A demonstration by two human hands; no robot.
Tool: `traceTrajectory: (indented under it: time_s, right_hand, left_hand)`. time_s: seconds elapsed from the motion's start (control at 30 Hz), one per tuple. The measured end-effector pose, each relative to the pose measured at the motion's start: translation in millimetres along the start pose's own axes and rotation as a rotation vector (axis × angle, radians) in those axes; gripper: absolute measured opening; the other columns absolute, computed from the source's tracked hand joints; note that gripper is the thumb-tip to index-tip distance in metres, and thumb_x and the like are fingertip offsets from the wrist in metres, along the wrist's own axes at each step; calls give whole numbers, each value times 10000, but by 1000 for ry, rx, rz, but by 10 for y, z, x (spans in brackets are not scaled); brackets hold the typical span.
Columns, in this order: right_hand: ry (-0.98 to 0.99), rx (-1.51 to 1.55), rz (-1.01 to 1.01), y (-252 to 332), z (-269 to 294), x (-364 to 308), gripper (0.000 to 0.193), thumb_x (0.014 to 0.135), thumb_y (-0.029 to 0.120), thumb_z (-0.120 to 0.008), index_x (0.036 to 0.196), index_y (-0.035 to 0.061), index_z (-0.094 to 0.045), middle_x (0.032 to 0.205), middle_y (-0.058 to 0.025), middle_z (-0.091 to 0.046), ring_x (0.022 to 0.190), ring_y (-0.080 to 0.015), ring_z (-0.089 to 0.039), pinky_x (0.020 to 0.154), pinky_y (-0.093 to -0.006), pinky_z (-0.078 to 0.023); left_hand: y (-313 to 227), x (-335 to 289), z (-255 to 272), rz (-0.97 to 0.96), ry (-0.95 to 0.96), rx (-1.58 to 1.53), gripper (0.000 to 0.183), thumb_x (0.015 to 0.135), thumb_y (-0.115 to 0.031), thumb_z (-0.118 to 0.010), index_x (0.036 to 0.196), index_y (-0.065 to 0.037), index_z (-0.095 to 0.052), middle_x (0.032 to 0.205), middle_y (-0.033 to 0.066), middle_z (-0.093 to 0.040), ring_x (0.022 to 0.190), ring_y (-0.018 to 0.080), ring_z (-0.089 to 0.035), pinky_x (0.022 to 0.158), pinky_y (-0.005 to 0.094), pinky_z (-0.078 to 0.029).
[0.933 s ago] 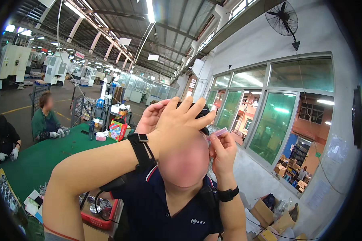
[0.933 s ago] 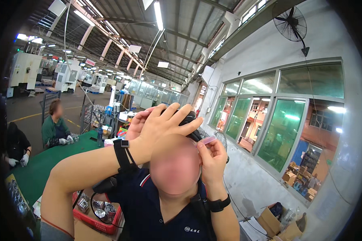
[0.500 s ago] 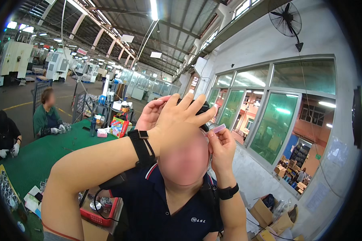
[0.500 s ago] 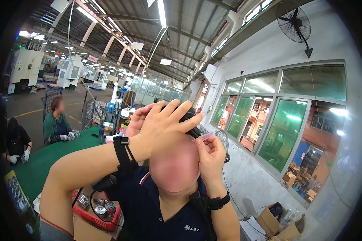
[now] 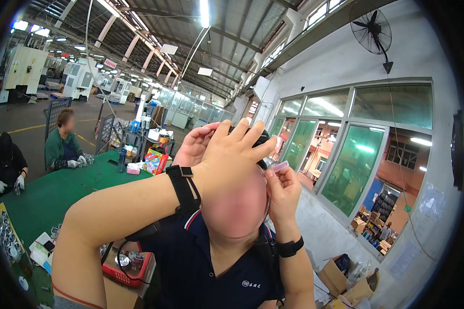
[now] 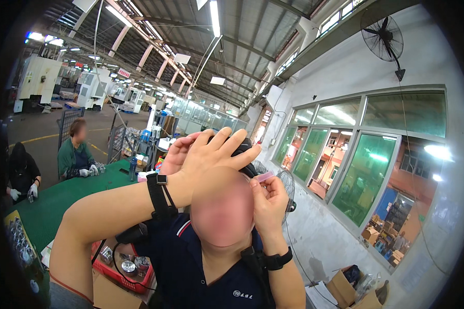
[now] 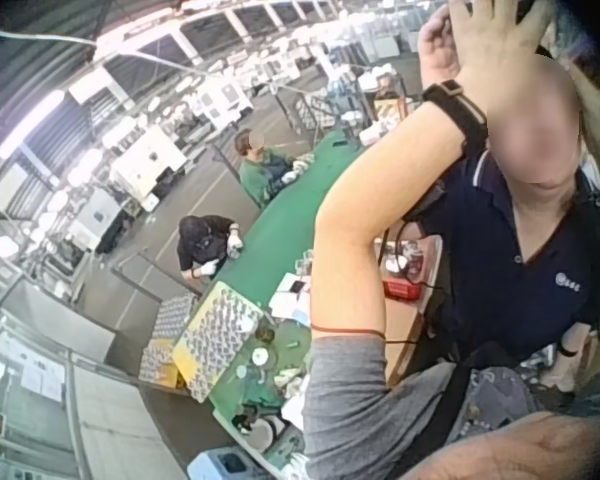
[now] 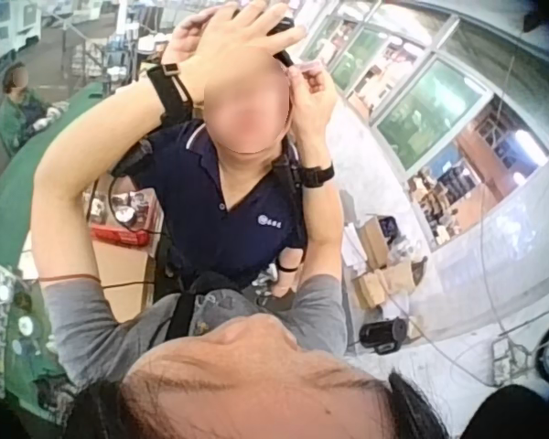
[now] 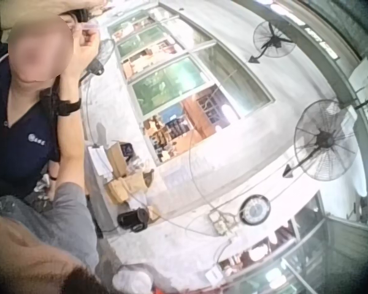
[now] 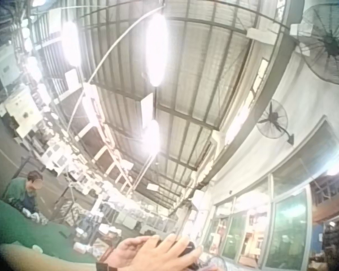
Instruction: Use a small hand tool to debur or clean the inner edges of metal pistons on a workstation table.
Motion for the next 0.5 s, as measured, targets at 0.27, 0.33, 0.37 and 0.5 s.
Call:
traceTrajectory:
  time_s: [0.27,0.33,0.37,0.5]
  right_hand:
    - [-31,-30,-6,-44,-61,27,93,998,26,-686,1059,-24,-637,944,-31,-675,799,-44,-614,691,-184,-481]
    - [-30,-44,-9,-57,-75,42,93,998,29,-687,1056,-26,-639,940,-32,-678,796,-45,-615,691,-185,-483]
    - [-43,-57,-9,-63,-83,49,92,998,32,-687,1052,-27,-641,936,-32,-679,792,-44,-614,687,-186,-482]
    - [-58,-75,-3,-127,-62,92,96,999,42,-689,1044,-30,-645,926,-28,-680,788,-45,-614,685,-187,-482]
  left_hand:
    - [34,-1,29,-4,17,51,619,873,-455,-703,1414,-198,-549,1297,106,-543,1179,291,-535,909,439,-453]
    - [38,-4,29,-5,24,57,621,874,-452,-703,1419,-197,-549,1298,107,-544,1179,291,-537,910,438,-454]
    - [41,-8,24,-5,30,64,624,875,-448,-703,1424,-197,-549,1298,107,-544,1179,290,-538,912,438,-455]
    - [61,-12,-11,-14,31,77,629,868,-422,-708,1433,-196,-549,1303,107,-544,1179,287,-540,912,435,-457]
Point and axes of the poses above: each hand's wrist, its own x-axis towards the middle knuckle, its own z-axis out of the back of the hand, y = z × x, the point moved 4 cm from there along x, towards the middle knuckle
